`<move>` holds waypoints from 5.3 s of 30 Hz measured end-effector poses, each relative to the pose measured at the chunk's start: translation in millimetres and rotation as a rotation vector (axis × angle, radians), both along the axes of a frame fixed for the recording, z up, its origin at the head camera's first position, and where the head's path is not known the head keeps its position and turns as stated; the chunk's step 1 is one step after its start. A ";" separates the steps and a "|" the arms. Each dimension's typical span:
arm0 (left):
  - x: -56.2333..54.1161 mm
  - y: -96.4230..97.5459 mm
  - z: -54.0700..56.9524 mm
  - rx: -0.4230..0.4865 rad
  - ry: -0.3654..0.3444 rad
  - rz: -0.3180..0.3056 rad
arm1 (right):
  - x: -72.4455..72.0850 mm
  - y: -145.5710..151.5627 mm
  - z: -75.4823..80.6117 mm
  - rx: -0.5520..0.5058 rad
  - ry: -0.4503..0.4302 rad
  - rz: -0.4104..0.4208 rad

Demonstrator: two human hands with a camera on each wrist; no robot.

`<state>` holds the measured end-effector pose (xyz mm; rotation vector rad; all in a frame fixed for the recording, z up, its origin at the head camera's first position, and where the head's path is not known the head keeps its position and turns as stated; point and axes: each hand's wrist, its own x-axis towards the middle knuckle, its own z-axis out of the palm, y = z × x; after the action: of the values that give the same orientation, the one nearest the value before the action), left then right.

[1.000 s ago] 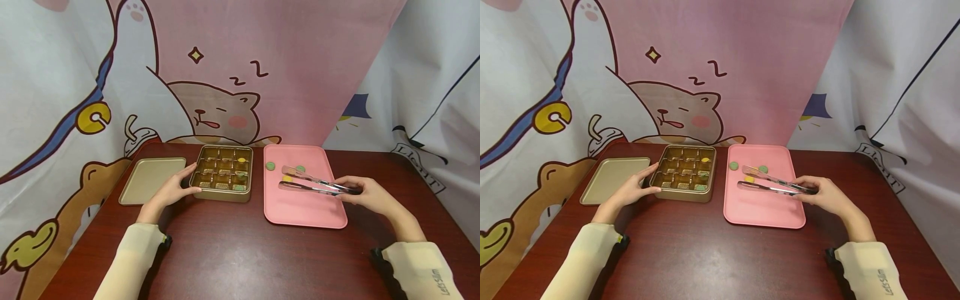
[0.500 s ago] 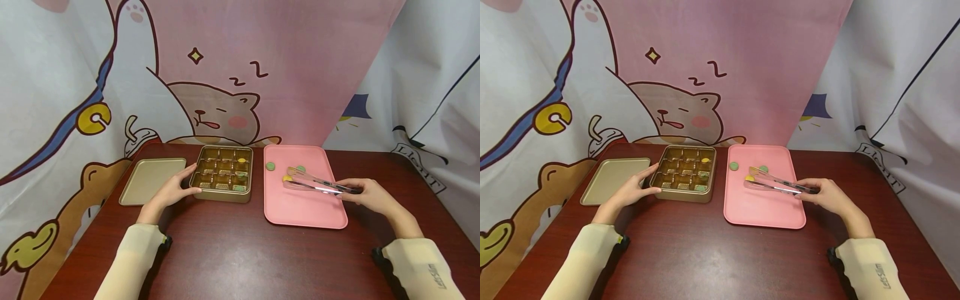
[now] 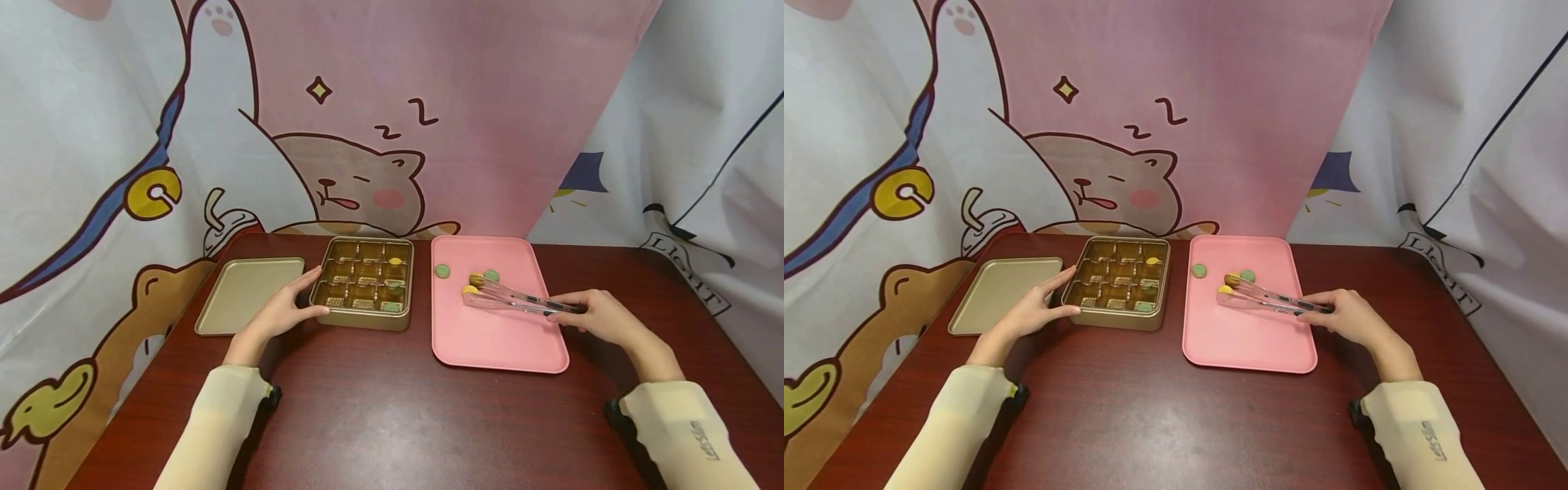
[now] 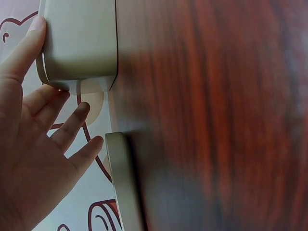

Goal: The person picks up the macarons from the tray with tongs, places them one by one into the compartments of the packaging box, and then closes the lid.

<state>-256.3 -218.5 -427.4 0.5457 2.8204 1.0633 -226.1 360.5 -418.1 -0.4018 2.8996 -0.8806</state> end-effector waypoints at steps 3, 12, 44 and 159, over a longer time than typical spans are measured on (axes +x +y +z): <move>0.1 0.1 0.6 0.001 0.003 -0.002 | -0.6 -1.0 1.4 -0.002 0.006 0.010; 0.2 0.5 1.8 -0.009 0.005 -0.002 | 1.9 -1.5 0.6 0.016 0.078 0.049; -0.7 -0.1 -0.5 -0.001 -0.005 0.002 | 5.0 -8.8 0.7 -0.022 0.221 0.034; -0.8 1.2 1.2 0.027 -0.023 -0.005 | -25.3 -173.8 17.8 -0.194 0.104 0.318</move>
<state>-257.1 -217.3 -426.2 0.5392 2.7876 1.1006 -251.4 186.7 -400.3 -0.9197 2.7328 -1.1139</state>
